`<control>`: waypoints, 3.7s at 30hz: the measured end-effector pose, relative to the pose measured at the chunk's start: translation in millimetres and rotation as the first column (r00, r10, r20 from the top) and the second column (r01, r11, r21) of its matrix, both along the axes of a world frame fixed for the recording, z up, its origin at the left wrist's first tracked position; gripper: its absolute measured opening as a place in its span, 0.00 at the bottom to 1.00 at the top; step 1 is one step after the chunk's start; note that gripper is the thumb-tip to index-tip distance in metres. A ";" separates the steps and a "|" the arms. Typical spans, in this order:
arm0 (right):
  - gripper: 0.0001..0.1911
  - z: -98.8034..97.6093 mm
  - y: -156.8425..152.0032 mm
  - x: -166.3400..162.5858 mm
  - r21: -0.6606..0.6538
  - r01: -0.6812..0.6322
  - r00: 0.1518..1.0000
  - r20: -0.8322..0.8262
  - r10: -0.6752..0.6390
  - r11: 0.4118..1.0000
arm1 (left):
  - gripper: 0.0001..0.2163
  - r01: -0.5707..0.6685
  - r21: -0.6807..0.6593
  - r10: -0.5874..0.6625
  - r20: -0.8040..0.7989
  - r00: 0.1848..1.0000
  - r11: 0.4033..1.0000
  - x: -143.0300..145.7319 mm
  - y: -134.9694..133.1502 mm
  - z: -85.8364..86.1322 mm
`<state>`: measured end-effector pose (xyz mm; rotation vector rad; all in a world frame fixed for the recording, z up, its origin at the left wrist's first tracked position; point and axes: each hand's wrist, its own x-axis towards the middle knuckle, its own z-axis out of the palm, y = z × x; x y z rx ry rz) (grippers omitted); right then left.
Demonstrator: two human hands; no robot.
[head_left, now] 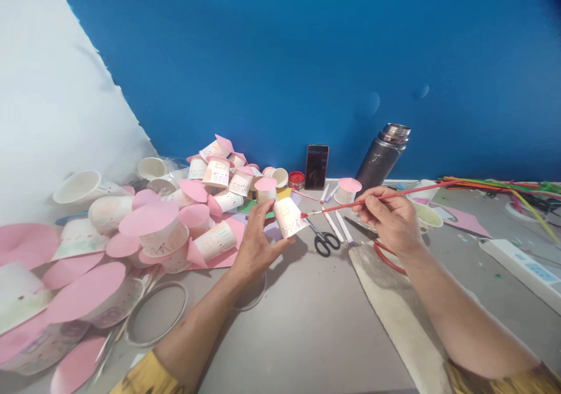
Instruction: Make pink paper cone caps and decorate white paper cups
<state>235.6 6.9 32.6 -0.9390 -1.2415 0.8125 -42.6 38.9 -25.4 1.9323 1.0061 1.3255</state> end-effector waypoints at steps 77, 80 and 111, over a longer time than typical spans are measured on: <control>0.16 8.9 -0.9 -1.0 0.050 -0.059 0.983 -0.172 0.067 0.997 | 0.47 0.462 -0.519 -0.041 0.633 0.773 0.719 1.4 -4.8 14.5; 0.17 9.1 -1.2 -2.9 0.049 -0.056 0.983 -0.172 0.064 0.997 | 0.46 0.474 -0.517 -0.044 0.641 0.766 0.713 2.0 -5.7 15.3; 0.15 8.1 -2.2 -2.3 0.050 -0.064 0.984 -0.164 0.072 0.997 | 0.37 0.563 -0.479 -0.052 0.729 0.682 0.674 -2.1 -3.5 6.6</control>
